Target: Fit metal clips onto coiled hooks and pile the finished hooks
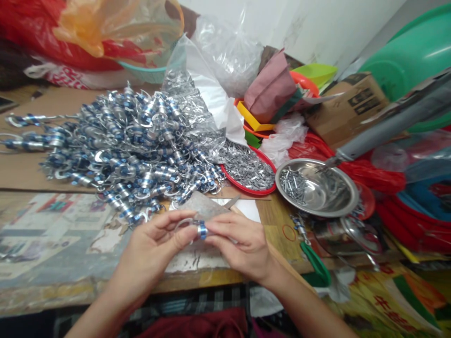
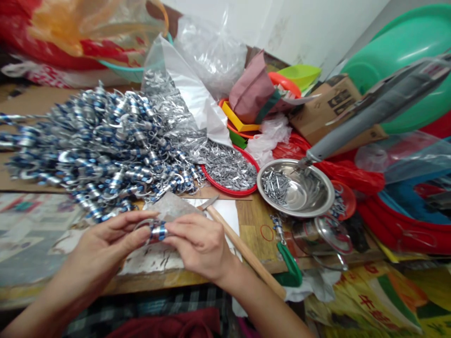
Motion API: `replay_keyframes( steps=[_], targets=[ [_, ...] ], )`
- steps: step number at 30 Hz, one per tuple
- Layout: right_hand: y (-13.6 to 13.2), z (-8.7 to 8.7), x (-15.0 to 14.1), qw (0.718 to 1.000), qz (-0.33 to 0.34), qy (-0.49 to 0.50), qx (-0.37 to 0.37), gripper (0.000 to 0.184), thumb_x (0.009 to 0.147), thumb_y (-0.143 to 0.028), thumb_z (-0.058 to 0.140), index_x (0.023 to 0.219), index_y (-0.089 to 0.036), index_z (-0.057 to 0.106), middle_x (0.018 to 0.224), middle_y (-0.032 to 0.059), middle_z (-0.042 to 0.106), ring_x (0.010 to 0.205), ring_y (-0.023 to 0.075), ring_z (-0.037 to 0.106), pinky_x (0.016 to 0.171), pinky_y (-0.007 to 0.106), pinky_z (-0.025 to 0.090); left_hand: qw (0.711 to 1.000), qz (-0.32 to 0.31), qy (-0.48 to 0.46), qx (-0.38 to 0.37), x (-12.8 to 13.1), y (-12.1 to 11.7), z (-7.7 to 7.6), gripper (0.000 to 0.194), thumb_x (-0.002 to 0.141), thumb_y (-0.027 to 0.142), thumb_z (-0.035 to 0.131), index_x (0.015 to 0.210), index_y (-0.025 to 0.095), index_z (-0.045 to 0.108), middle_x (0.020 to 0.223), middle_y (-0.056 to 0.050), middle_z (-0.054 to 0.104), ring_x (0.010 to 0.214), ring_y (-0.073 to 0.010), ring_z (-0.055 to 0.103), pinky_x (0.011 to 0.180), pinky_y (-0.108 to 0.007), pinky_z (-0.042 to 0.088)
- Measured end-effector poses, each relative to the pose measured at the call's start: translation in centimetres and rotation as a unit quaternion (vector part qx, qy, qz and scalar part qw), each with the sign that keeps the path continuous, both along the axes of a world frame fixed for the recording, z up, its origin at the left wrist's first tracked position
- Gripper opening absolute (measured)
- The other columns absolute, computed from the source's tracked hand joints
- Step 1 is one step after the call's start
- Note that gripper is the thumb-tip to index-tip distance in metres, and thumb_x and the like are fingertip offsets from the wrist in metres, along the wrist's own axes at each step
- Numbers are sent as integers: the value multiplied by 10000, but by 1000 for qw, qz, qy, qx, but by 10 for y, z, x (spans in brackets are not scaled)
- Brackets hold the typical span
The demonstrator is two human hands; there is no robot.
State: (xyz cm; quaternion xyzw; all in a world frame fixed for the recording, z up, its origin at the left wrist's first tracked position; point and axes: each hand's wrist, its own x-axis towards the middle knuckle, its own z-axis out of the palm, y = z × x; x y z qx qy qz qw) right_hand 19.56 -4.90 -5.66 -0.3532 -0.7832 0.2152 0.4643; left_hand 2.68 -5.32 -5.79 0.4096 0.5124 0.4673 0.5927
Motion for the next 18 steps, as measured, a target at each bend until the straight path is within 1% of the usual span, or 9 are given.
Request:
replay_keyframes(
  steps=[3, 5, 6, 8, 9, 10, 13, 15, 18],
  targets=[
    [-1, 6, 1, 998, -3, -24, -50, 153, 779, -178, 626, 901, -196, 717, 793, 68, 705, 692, 154, 653, 622, 264, 540, 997, 31, -62, -30, 8, -4, -4, 579, 512, 261, 813, 1053, 216, 612, 820, -34, 731, 787, -211, 676, 675, -266, 550],
    [10, 10, 12, 995, 5, -73, -68, 131, 789, -213, 623, 876, -217, 721, 809, 45, 705, 713, 149, 650, 647, 267, 536, 996, 40, -71, -42, 11, -4, -5, 607, 516, 263, 811, 1073, 200, 580, 806, -34, 720, 791, -204, 677, 688, -258, 551],
    [20, 11, 22, 993, -20, -99, -64, 133, 802, -220, 607, 874, -224, 719, 839, 38, 704, 751, 153, 649, 686, 280, 534, 995, 36, -74, -49, 11, -3, -6, 602, 531, 272, 803, 1079, 194, 567, 799, -33, 713, 793, -202, 677, 693, -256, 551],
    [48, 11, 48, 976, -136, -164, -35, 191, 841, -193, 533, 918, -224, 705, 938, 40, 693, 876, 170, 632, 799, 322, 509, 995, 8, -80, -61, 9, -1, -7, 606, 568, 282, 784, 1113, 196, 531, 811, -31, 702, 803, -203, 678, 707, -263, 549],
    [64, 9, 62, 949, -215, -230, -24, 254, 853, -138, 474, 953, -209, 697, 1001, 55, 677, 934, 176, 614, 838, 328, 487, 995, -10, -81, -64, 8, 0, -7, 611, 583, 283, 776, 1128, 198, 513, 812, -29, 698, 798, -203, 678, 708, -268, 548],
    [80, 6, 76, 911, -260, -319, -39, 311, 848, -90, 434, 988, -202, 687, 1060, 63, 659, 974, 178, 598, 864, 322, 465, 994, -26, -78, -68, 7, 1, -6, 614, 589, 283, 771, 1134, 196, 500, 802, -28, 695, 784, -201, 678, 702, -271, 547],
    [118, -6, 106, 882, -262, -385, -77, 268, 764, -52, 504, 869, -166, 722, 918, 97, 685, 891, 219, 618, 803, 317, 461, 994, -48, -57, -77, 3, 3, -5, 603, 595, 273, 766, 1120, 178, 485, 744, -23, 681, 731, -185, 669, 682, -267, 542],
    [132, -13, 114, 881, -254, -391, -86, 243, 734, -52, 531, 826, -165, 725, 842, 100, 679, 860, 226, 621, 779, 308, 454, 994, -44, -56, -79, 3, 2, -7, 612, 598, 261, 766, 1124, 183, 465, 740, -17, 672, 728, -183, 667, 683, -279, 543],
    [138, -16, 112, 886, -258, -377, -84, 267, 751, -54, 505, 906, -146, 702, 915, 129, 657, 903, 241, 607, 794, 327, 442, 993, -27, -91, -73, 3, 1, -13, 644, 603, 243, 769, 1141, 219, 415, 751, 3, 653, 735, -199, 674, 706, -346, 554]
  ],
)
